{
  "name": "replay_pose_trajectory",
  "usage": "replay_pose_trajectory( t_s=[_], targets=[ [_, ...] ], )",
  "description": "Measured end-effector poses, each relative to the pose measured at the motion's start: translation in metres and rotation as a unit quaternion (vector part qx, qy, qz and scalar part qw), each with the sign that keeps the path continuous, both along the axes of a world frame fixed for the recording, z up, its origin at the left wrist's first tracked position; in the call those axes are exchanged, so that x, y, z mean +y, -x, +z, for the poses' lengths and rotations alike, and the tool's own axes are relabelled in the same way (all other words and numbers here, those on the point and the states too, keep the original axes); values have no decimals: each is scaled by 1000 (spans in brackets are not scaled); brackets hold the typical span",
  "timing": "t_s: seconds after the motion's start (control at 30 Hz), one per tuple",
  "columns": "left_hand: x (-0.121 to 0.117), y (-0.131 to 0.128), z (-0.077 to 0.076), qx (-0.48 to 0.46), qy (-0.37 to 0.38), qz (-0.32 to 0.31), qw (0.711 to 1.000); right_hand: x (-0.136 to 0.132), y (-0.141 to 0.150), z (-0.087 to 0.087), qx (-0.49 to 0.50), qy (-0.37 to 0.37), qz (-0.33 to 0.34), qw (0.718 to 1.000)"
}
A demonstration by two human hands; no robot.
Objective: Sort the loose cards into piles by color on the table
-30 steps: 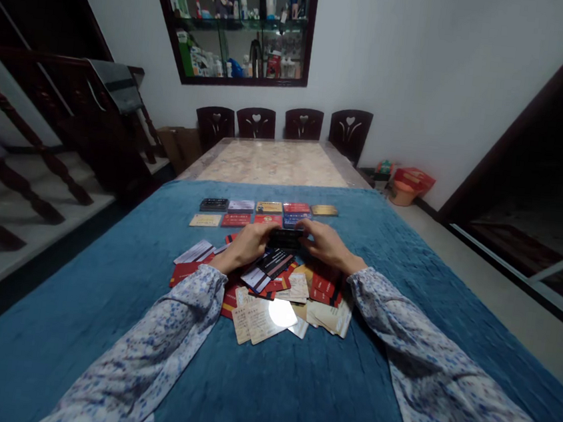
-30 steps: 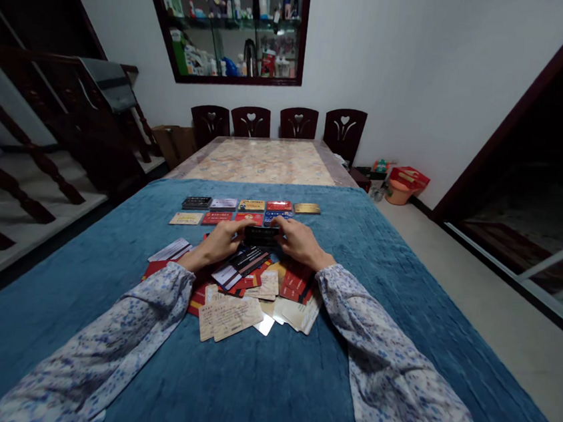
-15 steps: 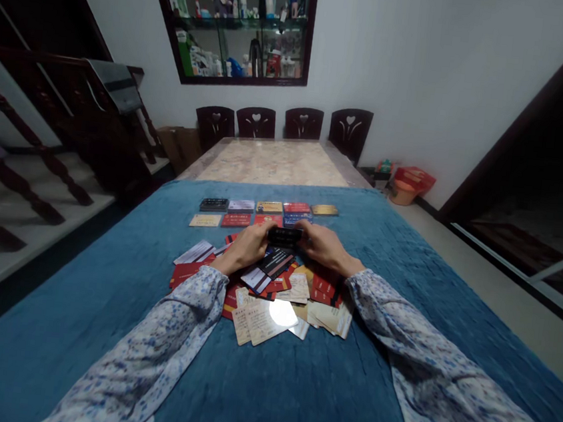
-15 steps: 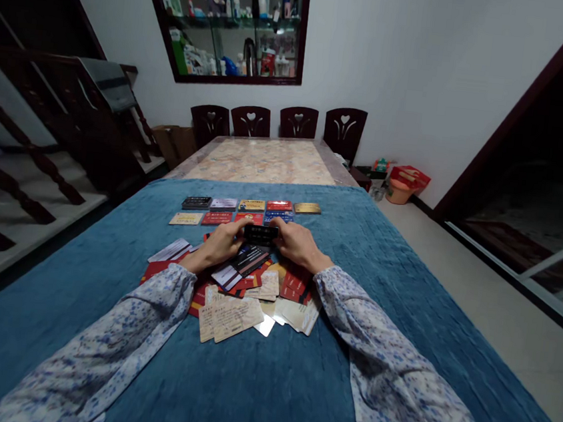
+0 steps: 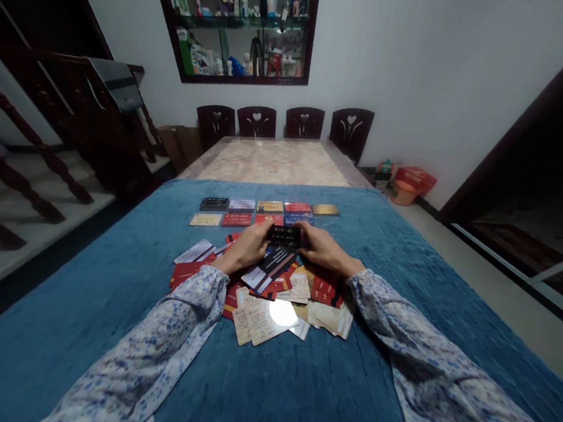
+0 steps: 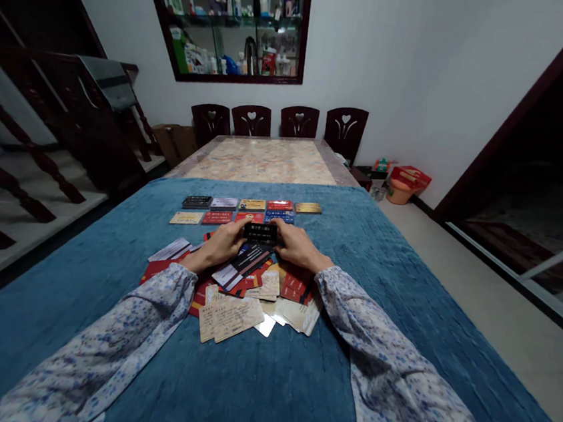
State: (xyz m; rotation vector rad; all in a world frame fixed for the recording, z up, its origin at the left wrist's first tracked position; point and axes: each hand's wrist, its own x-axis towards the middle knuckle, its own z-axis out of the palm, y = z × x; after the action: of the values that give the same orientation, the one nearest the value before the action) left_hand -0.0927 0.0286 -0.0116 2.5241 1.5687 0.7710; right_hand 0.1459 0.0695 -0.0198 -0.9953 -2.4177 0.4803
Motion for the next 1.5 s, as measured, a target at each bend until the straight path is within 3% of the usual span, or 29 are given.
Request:
replay_pose_trajectory(
  t_s=[0.53, 0.77, 1.1, 1.5],
  targets=[
    [9, 7, -11, -19, -4, -29, 999, 11, -3, -16, -8, -82, 1, 997],
    [6, 5, -4, -25, 28, -24, 999, 17, -5, -19, 3, -75, 11, 997],
    [4, 4, -1, -56, 41, -6, 998, 12, -4, -7, 65, -34, 14, 997],
    [8, 13, -1, -32, 57, -13, 998, 4, -2, 8, 19, -6, 5, 1000]
  ],
)
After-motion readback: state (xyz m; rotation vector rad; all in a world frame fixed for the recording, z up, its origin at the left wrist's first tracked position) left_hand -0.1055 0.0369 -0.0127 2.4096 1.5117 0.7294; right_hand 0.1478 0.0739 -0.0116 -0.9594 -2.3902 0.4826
